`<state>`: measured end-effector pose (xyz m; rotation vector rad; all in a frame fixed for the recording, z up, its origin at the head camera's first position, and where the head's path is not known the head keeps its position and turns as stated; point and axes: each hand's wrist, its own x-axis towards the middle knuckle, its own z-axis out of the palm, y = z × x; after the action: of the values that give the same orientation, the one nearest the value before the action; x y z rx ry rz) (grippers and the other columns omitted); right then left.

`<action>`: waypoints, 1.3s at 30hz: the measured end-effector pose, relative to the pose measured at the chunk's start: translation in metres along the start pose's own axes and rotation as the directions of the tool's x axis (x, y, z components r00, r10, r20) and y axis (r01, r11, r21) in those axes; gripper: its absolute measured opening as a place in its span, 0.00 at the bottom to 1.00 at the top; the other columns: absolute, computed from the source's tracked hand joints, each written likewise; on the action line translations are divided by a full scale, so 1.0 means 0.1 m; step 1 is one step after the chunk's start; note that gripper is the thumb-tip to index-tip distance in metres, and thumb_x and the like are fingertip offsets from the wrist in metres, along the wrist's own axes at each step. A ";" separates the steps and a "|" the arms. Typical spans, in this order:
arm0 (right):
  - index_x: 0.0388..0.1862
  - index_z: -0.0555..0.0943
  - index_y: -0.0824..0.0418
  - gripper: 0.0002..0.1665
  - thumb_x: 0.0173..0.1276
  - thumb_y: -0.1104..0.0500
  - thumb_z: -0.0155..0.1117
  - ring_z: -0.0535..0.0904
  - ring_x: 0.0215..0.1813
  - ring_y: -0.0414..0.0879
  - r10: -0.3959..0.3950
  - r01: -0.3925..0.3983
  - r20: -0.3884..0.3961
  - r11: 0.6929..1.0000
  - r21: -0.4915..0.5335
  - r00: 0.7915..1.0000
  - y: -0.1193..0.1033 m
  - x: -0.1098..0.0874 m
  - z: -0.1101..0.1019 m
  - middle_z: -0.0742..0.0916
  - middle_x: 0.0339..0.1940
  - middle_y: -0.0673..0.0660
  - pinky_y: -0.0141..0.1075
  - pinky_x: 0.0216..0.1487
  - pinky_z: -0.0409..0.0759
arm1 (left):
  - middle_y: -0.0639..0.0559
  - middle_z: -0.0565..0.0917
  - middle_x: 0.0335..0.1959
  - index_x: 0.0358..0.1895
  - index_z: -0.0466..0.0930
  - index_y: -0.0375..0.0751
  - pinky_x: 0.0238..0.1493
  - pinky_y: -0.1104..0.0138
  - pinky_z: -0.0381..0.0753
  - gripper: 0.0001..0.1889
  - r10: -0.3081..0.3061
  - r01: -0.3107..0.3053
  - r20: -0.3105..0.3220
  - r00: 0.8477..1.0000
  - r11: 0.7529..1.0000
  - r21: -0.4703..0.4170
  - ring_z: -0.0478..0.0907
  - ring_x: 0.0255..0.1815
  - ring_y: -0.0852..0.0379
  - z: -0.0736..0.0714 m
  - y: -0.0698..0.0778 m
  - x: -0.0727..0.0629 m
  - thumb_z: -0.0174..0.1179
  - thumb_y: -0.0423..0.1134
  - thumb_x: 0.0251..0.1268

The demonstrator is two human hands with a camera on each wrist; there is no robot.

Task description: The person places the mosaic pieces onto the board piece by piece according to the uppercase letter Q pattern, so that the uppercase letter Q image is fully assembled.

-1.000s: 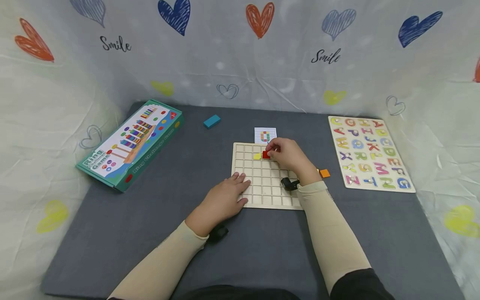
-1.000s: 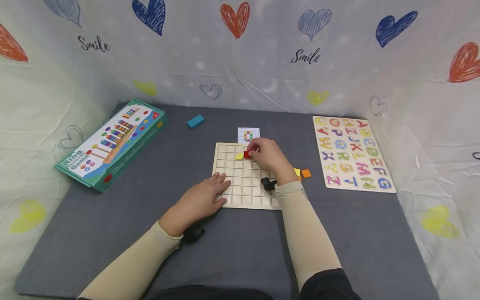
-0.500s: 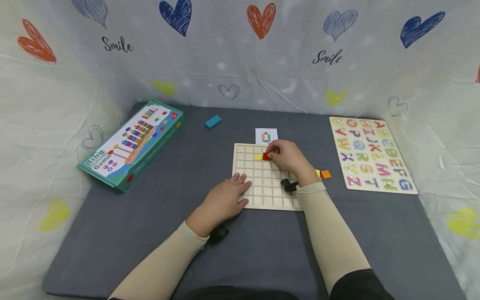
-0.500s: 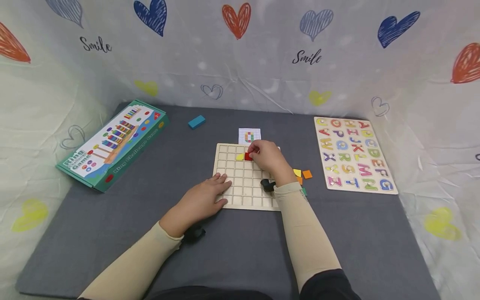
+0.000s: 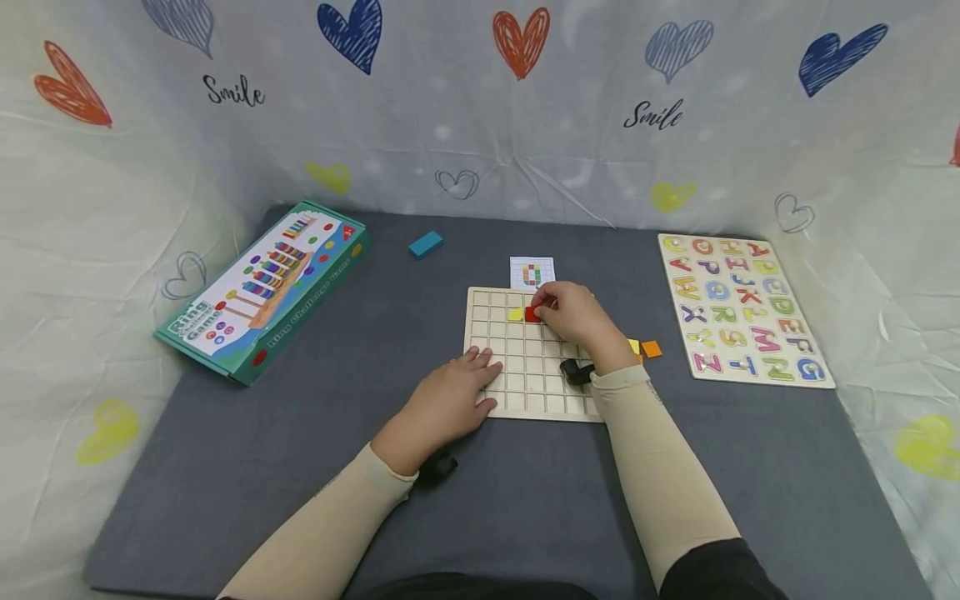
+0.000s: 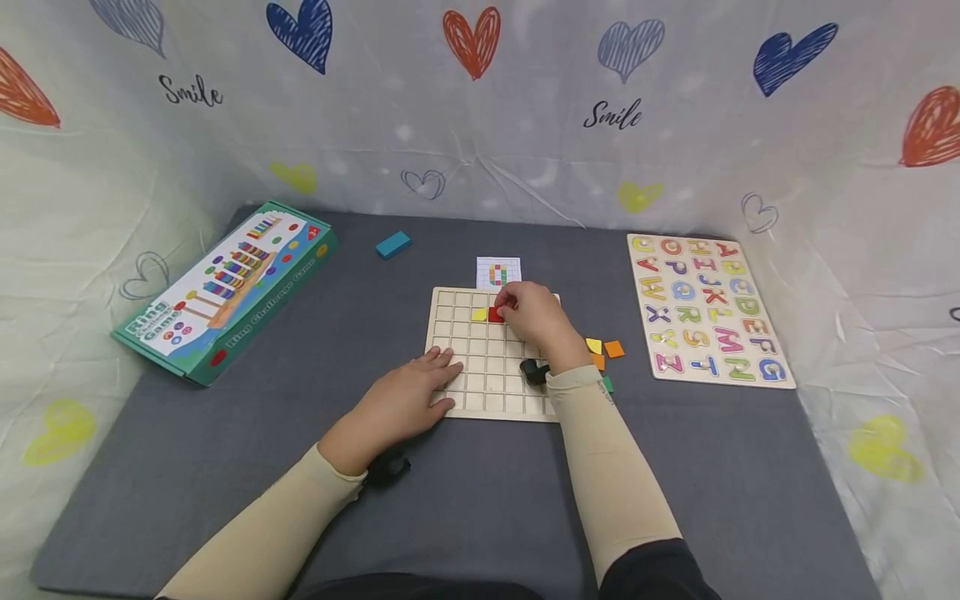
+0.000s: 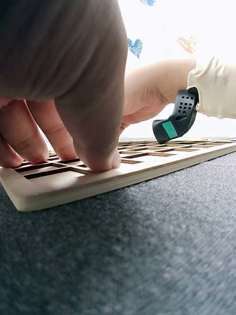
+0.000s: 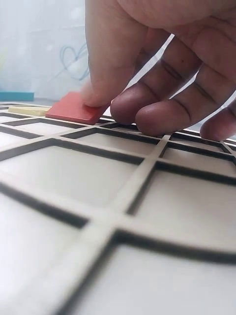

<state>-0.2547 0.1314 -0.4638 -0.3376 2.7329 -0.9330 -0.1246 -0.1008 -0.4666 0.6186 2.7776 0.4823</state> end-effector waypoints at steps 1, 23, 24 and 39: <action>0.48 0.87 0.59 0.06 0.82 0.60 0.65 0.81 0.45 0.55 0.001 -0.001 0.001 1.000 -0.001 1.000 0.00 0.00 0.00 0.89 0.43 0.59 0.48 0.52 0.81 | 0.45 0.71 0.84 0.79 0.77 0.45 0.83 0.45 0.69 0.30 0.000 0.000 0.001 1.000 1.000 -0.001 0.64 0.87 0.45 0.00 0.00 0.00 0.69 0.46 0.78; 0.46 0.87 0.60 0.06 0.81 0.60 0.65 0.80 0.40 0.53 0.003 -0.004 -0.007 0.999 -0.043 1.000 0.05 -0.02 -0.01 0.88 0.40 0.58 0.45 0.45 0.79 | 0.44 0.72 0.83 0.78 0.77 0.44 0.83 0.45 0.71 0.30 0.020 -0.020 -0.007 1.000 1.000 0.004 0.66 0.87 0.44 0.00 0.05 0.02 0.69 0.45 0.77; 0.46 0.87 0.60 0.06 0.81 0.60 0.65 0.80 0.40 0.54 0.002 -0.002 -0.007 0.999 -0.041 1.000 0.05 -0.02 -0.01 0.88 0.40 0.59 0.46 0.45 0.79 | 0.44 0.72 0.83 0.79 0.77 0.44 0.83 0.45 0.71 0.30 0.018 -0.018 -0.006 1.000 1.000 0.004 0.65 0.87 0.44 0.00 0.05 0.02 0.69 0.45 0.77; 0.61 0.86 0.62 0.14 0.86 0.58 0.60 0.80 0.55 0.58 0.038 -0.031 -0.134 0.998 0.053 0.990 0.33 -0.39 -0.50 0.87 0.55 0.63 0.57 0.59 0.80 | 0.44 0.71 0.84 0.79 0.76 0.44 0.84 0.46 0.68 0.31 -0.004 0.004 0.011 1.000 1.000 -0.004 0.64 0.88 0.44 -0.01 0.03 -0.01 0.69 0.44 0.77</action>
<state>-0.2372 0.1966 -0.4409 -0.2251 2.8203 -1.0506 -0.1234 -0.0992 -0.4641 0.6131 2.7667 0.4817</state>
